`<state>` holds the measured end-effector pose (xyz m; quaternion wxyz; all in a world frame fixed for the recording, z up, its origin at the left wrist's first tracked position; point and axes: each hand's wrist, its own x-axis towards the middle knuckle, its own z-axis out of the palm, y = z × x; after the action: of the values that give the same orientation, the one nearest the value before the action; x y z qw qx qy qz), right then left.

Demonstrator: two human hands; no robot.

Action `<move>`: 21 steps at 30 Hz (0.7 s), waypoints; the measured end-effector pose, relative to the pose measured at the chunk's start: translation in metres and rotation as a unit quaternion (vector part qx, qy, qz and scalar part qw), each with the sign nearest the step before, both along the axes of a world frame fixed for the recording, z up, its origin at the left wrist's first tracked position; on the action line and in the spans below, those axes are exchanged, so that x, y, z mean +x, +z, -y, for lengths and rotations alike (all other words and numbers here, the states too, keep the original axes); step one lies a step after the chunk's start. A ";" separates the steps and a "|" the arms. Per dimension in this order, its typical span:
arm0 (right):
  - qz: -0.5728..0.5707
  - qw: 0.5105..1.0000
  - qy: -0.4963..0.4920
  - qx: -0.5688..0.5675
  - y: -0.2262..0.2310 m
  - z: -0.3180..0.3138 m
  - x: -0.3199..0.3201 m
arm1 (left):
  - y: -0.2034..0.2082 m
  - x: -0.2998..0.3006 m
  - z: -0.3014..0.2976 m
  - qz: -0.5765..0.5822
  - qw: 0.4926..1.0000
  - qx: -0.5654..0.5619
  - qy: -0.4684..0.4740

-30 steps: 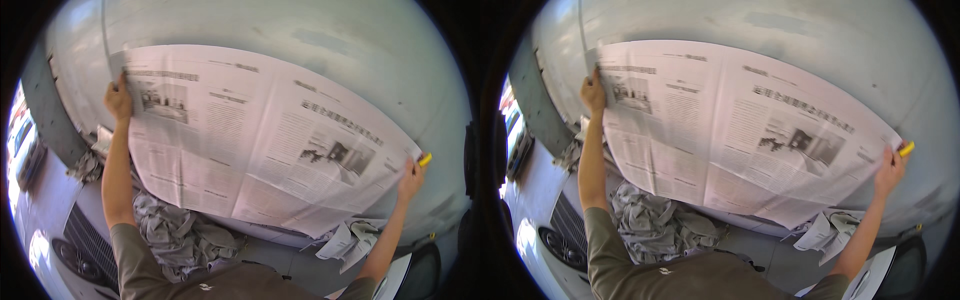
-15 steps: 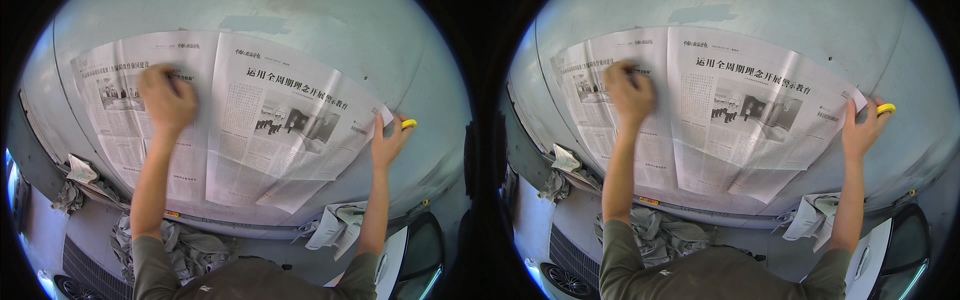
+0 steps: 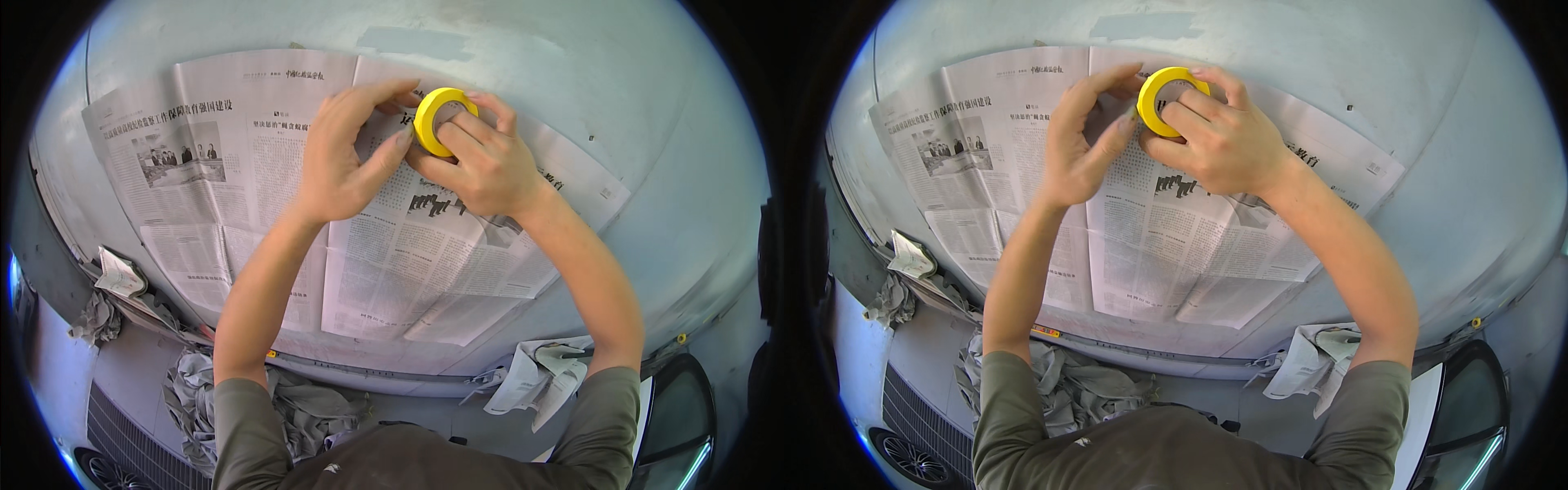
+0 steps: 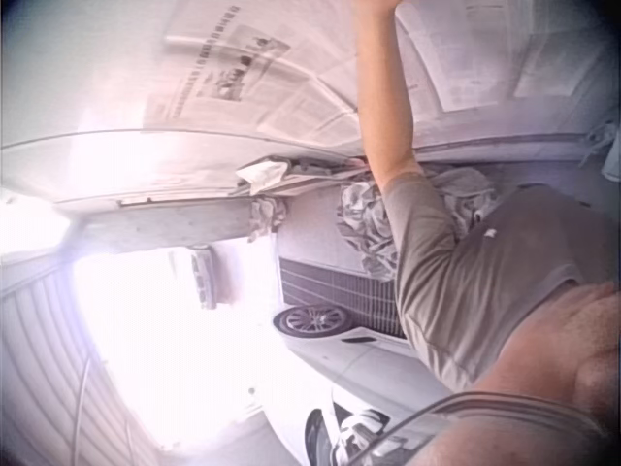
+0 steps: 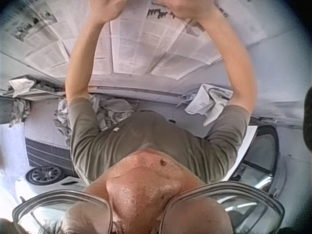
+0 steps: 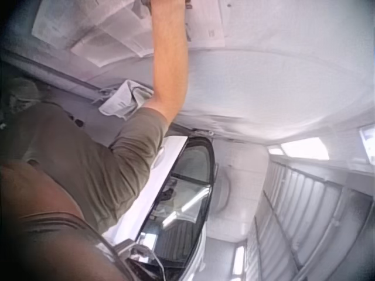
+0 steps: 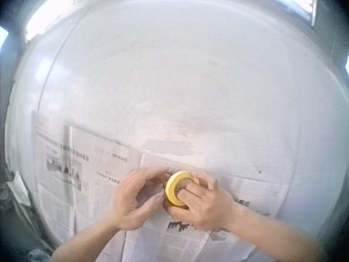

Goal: The person covers a white car's door and hood with newspaper sheets, securing them with yellow masking tape. They retrieve additional newspaper from a nearby storage area and continue taping the paper to the vehicle's surfaces.

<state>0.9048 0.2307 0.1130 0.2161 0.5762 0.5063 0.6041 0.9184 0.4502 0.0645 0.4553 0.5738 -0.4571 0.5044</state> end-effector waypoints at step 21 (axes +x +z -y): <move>0.030 0.999 -0.010 -0.031 -0.001 0.007 0.017 | 0.011 0.021 -0.011 -0.116 0.989 -0.009 -0.089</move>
<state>0.9217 0.2238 0.1121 0.2548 0.5559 0.5123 0.6030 0.9394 0.4615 0.0751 0.5534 0.5817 -0.4456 0.3958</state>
